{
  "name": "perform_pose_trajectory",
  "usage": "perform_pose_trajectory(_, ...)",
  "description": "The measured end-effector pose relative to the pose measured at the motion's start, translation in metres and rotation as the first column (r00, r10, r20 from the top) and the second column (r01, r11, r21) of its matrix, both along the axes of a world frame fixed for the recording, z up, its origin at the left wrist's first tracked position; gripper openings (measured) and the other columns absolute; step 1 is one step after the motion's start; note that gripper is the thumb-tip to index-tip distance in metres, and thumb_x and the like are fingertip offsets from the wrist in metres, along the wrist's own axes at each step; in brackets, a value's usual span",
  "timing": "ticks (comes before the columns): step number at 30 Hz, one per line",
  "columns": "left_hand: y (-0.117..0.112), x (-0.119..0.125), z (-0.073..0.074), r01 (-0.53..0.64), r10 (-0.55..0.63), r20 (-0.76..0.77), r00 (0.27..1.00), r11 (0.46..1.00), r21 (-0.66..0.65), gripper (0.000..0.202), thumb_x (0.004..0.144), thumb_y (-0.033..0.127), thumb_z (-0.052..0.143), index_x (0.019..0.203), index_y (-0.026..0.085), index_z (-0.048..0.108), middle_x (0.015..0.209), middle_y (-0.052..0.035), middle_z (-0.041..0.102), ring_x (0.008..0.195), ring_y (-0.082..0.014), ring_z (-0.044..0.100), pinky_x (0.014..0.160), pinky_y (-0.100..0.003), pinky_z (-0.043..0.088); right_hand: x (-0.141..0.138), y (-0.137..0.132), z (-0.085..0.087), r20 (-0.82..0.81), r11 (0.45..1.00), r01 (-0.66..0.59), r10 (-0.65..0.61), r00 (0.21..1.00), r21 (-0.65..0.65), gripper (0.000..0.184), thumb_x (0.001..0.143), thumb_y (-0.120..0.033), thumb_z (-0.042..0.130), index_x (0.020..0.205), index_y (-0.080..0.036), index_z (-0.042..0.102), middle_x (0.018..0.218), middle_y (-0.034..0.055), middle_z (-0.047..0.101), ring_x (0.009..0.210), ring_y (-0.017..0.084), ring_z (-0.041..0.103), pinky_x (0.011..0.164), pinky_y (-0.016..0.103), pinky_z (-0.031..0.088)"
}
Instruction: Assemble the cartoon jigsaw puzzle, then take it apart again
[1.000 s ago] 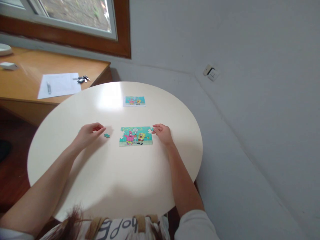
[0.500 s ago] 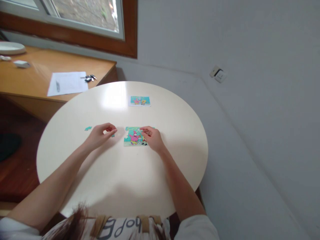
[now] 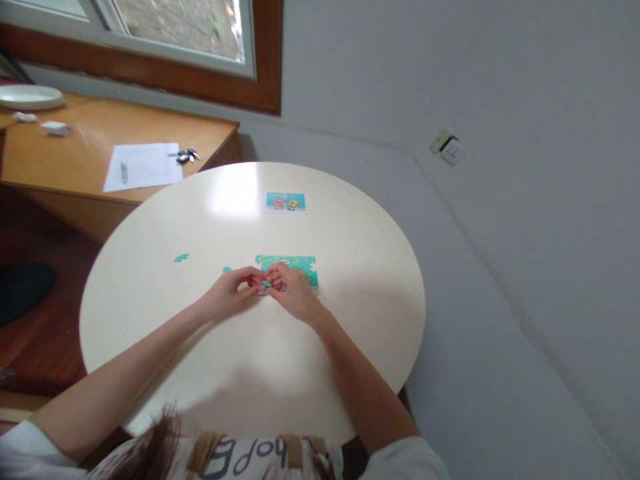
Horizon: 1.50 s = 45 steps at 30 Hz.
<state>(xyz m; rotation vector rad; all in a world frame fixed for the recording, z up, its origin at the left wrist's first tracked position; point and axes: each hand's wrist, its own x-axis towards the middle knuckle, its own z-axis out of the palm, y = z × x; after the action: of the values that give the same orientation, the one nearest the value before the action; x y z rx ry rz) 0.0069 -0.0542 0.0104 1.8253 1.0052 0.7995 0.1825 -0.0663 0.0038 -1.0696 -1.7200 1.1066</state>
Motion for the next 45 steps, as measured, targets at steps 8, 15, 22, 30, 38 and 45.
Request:
perform_pose_trajectory(8, -0.001, 0.003, 0.0, -0.015, 0.014, 0.027, 1.0, 1.0, 0.023, 0.018, 0.076, 0.029, 0.054, 0.087, 0.017, 0.062, 0.063, 0.0017, 0.055, 0.059, -0.0111, 0.05, 0.057, -0.023, 0.043, -0.002, 0.0, -0.004, -0.007, 1.0, 0.003, -0.003, 1.0, -0.002, 0.03, 0.071, -0.023, 0.066, 0.095, -0.024, 0.049, 0.082, -0.0028, 0.058, 0.067, 0.01, 0.06, 0.066, 0.025, 0.052)
perform_pose_trajectory(15, 0.007, -0.004, -0.005, -0.198, 0.196, 0.034, 0.98, 0.976, 0.09, 0.022, 0.074, 0.029, 0.054, 0.083, 0.016, 0.07, 0.07, -0.0034, 0.065, 0.063, -0.0133, 0.056, 0.061, -0.025, 0.046, 0.014, 0.008, -0.002, 0.015, 0.978, 0.198, -0.2, 0.98, 0.063, 0.028, 0.072, -0.027, 0.065, 0.094, -0.023, 0.049, 0.075, -0.0032, 0.059, 0.067, 0.012, 0.061, 0.065, 0.026, 0.051)
perform_pose_trajectory(22, 0.018, -0.011, -0.008, -0.309, 0.307, 0.076, 0.949, 0.951, 0.016, 0.016, 0.071, 0.03, 0.058, 0.073, 0.017, 0.066, 0.07, -0.0036, 0.069, 0.069, -0.0173, 0.064, 0.065, -0.027, 0.049, 0.038, 0.017, -0.006, 0.102, 0.919, 0.352, -0.373, 0.922, 0.178, 0.019, 0.073, -0.024, 0.057, 0.091, -0.021, 0.054, 0.071, -0.0021, 0.061, 0.063, 0.012, 0.059, 0.067, 0.028, 0.05)
perform_pose_trajectory(30, 0.026, -0.016, -0.016, -0.338, 0.327, 0.231, 0.916, 0.941, 0.01, 0.024, 0.072, 0.035, 0.06, 0.087, 0.017, 0.066, 0.079, -0.0056, 0.07, 0.071, -0.0183, 0.067, 0.068, -0.03, 0.052, 0.046, 0.022, -0.012, 0.174, 0.904, 0.364, -0.405, 0.897, 0.225, 0.017, 0.075, -0.025, 0.053, 0.09, -0.019, 0.059, 0.07, -0.0002, 0.063, 0.064, 0.014, 0.06, 0.067, 0.029, 0.051)
perform_pose_trajectory(38, 0.026, -0.016, -0.016, -0.405, 0.399, 0.072, 0.914, 0.906, 0.122, 0.017, 0.071, 0.032, 0.059, 0.075, 0.018, 0.069, 0.076, -0.0045, 0.072, 0.07, -0.0178, 0.063, 0.067, -0.028, 0.048, 0.056, 0.026, -0.021, 0.485, 0.905, 0.249, -0.4, 0.778, 0.345, 0.048, 0.082, -0.029, 0.051, 0.129, -0.017, 0.05, 0.134, 0.0125, 0.053, 0.126, 0.022, 0.047, 0.106, 0.04, 0.036)
perform_pose_trajectory(45, 0.024, -0.014, -0.012, -0.424, 0.43, -0.023, 0.903, 0.896, 0.13, 0.017, 0.073, 0.029, 0.058, 0.074, 0.018, 0.071, 0.072, -0.0025, 0.072, 0.066, -0.0165, 0.061, 0.066, -0.027, 0.046, 0.046, 0.02, -0.017, 0.794, 0.985, 0.088, -0.172, 0.584, 0.149, 0.049, 0.094, -0.033, 0.033, 0.141, -0.021, 0.038, 0.151, 0.0093, 0.032, 0.142, 0.021, 0.024, 0.114, 0.048, 0.016)
